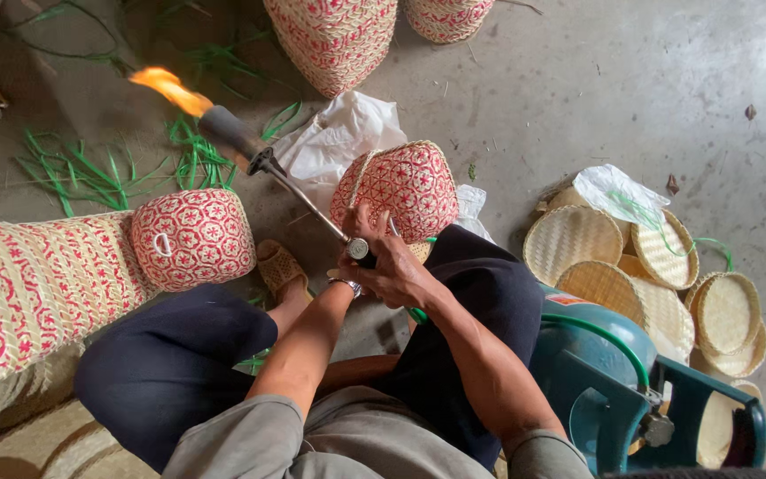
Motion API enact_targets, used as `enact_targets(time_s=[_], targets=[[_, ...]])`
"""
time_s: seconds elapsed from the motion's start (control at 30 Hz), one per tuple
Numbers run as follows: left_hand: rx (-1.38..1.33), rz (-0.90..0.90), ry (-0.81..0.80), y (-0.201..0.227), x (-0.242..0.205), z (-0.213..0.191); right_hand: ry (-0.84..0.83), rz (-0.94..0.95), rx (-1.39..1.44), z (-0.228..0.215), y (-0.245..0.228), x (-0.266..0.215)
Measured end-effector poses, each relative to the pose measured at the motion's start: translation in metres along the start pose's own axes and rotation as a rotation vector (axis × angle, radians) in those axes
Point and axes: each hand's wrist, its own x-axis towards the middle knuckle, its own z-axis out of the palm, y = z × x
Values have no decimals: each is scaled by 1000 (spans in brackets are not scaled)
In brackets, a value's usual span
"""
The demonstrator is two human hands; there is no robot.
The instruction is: The person uses a handheld blowtorch to apply flame to the interior and exterior surfaces of woven baskets. They rotate each basket to treat different sides and then place the finished items onto a stack.
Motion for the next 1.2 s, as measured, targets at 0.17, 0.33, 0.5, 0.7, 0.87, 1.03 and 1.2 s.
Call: enact_targets(time_s=[0.17,0.33,0.5,0.7,0.87,1.03,1.2], targets=[[128,283,7,24,15,-5,17,32,-39,-13,0,-7],[266,535,-56,46,57,-8,14,119,-17,-21,-8,-22],[60,543,-216,80,96,-12,-8,132,42,-34,-12,-32],[329,301,-454,85,128,-31,0,64,204,-43,-18,-33],[200,472,-332,47,133,-36,-22,288,83,-49,-28,-36],[79,742,-415,-3,87,-78,38,46,181,-45,-25,-45],[-93,167,-344,-10,20,-163,174,131,250,-44,-1,-59]])
